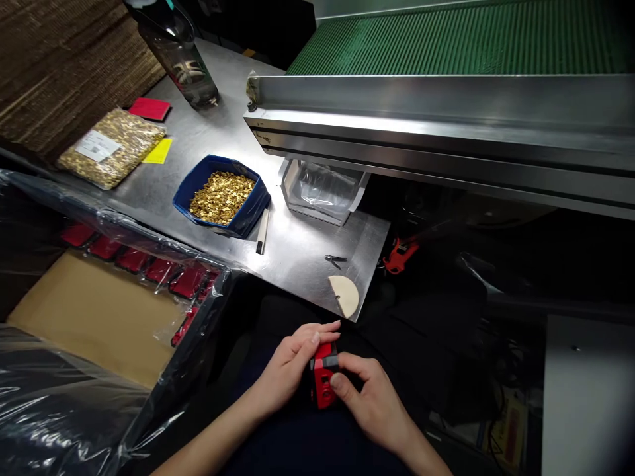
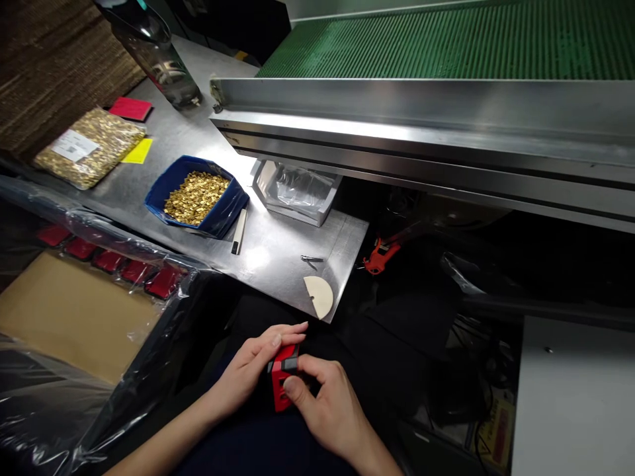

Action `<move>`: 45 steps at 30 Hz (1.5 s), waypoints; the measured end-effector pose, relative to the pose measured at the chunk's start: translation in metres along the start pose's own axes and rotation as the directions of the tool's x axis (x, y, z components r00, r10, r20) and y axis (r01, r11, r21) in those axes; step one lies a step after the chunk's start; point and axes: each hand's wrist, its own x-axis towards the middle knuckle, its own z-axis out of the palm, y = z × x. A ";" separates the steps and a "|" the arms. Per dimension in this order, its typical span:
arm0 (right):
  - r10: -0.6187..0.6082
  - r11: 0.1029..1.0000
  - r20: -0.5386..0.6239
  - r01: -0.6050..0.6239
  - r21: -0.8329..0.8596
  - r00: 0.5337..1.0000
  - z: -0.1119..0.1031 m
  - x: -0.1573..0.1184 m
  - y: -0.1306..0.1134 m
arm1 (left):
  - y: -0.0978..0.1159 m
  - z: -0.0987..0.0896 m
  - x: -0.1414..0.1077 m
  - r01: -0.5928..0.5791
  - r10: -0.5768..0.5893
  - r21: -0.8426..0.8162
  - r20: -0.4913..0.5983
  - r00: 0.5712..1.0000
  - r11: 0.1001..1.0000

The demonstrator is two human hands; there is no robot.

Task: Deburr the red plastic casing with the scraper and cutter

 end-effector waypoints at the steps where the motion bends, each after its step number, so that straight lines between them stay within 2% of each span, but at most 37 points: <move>1: 0.014 1.000 -0.030 -0.014 -0.015 0.999 0.001 0.000 0.001 | 0.001 0.000 0.000 -0.012 0.011 0.032 0.008 1.000 0.999; 4: 0.069 0.993 -0.149 -0.083 -0.087 0.986 0.005 0.000 0.005 | 0.002 0.001 -0.001 -0.051 0.049 0.116 0.016 0.999 0.992; 7: 0.078 0.990 -0.195 -0.100 -0.104 0.978 0.006 0.000 0.012 | 0.001 0.003 0.000 -0.064 0.063 0.142 0.017 0.998 0.988; 13: 0.142 0.987 -0.170 -0.126 0.104 0.975 0.003 -0.005 0.013 | 0.000 0.002 0.000 -0.044 0.043 0.137 0.015 0.999 0.990; 18: 0.092 0.987 -0.224 -0.119 -0.109 0.970 -0.003 -0.007 -0.001 | 0.000 0.002 -0.002 -0.041 0.040 0.164 0.012 0.999 0.986; 23: 0.132 0.946 -0.231 -0.192 -0.260 0.964 -0.007 -0.006 -0.015 | 0.002 0.004 -0.002 -0.078 0.075 0.201 0.019 0.997 0.977; 26: 0.147 0.957 -0.180 -0.186 -0.224 0.973 -0.012 -0.006 -0.017 | 0.003 0.003 -0.002 -0.075 0.074 0.201 0.011 0.997 0.977; 29: 0.105 0.988 -0.045 -0.109 -0.106 0.993 -0.016 -0.007 -0.012 | 0.002 0.001 -0.003 -0.050 0.052 0.182 -0.004 0.999 0.982; 32: 0.040 0.991 0.069 -0.031 -0.130 0.997 -0.016 -0.008 -0.004 | 0.002 -0.002 -0.005 -0.065 0.061 0.162 0.027 0.998 0.985; 36: 0.014 0.981 0.018 -0.010 -0.196 1.000 -0.009 -0.005 0.001 | 0.007 -0.005 -0.005 -0.097 0.088 0.093 0.099 0.991 0.991; 38: -0.010 0.987 -0.001 0.009 -0.158 1.000 -0.006 0.000 -0.001 | 0.011 -0.003 -0.002 -0.049 0.048 0.018 0.065 0.997 0.999; 40: -0.025 0.992 -0.008 0.024 -0.121 1.000 -0.003 0.005 -0.003 | 0.013 0.000 0.003 0.041 -0.041 -0.077 0.000 0.999 0.996; 43: -0.017 0.995 -0.009 0.016 -0.102 1.000 0.000 0.011 -0.006 | 0.012 0.003 0.008 0.169 -0.199 -0.269 -0.088 0.976 0.948; 45: 0.010 0.996 -0.033 -0.013 -0.089 0.999 0.001 0.013 -0.005 | 0.011 0.001 0.009 0.209 -0.252 -0.318 -0.100 0.963 0.925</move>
